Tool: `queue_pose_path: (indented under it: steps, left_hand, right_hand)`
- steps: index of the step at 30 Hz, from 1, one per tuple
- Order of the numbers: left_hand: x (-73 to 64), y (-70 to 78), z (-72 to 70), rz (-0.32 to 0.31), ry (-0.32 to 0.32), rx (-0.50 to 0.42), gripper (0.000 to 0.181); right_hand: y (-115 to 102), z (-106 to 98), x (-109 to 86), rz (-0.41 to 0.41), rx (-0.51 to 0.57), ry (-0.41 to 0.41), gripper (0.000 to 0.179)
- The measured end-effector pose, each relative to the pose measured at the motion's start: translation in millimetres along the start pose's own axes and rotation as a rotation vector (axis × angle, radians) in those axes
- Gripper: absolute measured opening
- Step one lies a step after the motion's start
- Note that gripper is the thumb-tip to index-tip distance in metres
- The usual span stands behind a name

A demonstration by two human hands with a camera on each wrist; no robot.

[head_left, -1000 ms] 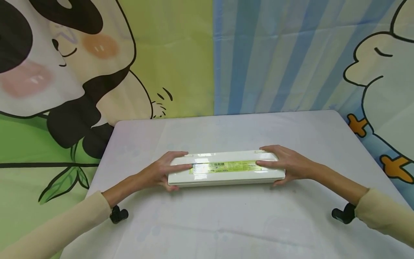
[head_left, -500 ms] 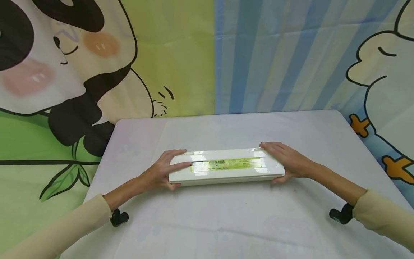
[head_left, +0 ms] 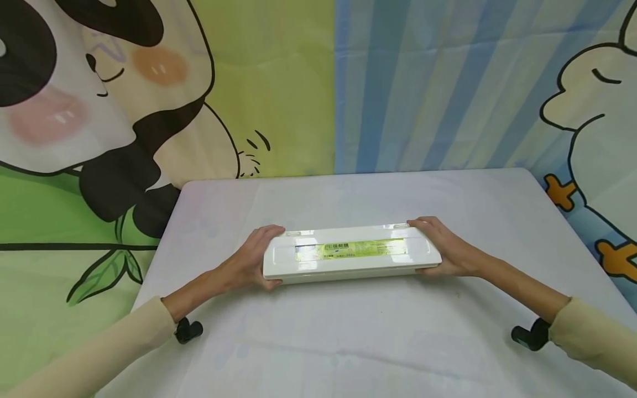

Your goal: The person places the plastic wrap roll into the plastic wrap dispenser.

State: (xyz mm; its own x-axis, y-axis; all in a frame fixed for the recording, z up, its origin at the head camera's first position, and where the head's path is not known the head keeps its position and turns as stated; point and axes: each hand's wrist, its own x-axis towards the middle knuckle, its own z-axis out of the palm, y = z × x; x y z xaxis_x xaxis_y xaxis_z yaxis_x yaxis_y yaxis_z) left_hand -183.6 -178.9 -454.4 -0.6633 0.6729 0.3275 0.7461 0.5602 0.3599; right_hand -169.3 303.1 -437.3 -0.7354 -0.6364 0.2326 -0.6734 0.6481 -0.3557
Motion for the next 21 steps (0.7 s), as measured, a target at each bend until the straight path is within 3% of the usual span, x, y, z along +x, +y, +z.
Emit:
queue_pose_path:
  steps: [5, 11, 15, 21]
  left_hand:
    - [1.8, 3.5, -5.7, -0.054, -0.063, 0.023, 0.111]
    - [5.0, 9.2, -10.3, -0.094, -0.092, 0.055, 0.107]
    - [3.6, 11.8, -10.0, -0.115, -0.099, 0.06, 0.107]
    - [1.1, 15.7, -8.0, -0.14, -0.067, 0.119, 0.107]
  right_hand:
    - [0, 1, 1.6, -0.019, -0.002, 0.026, 0.105]
    - [0, 2, -0.4, 0.001, 0.011, 0.021, 0.105]
    - [2, 4, -1.6, 0.013, 0.029, 0.021, 0.106]
    - [8, 9, -2.8, -0.051, 0.065, 0.077, 0.102]
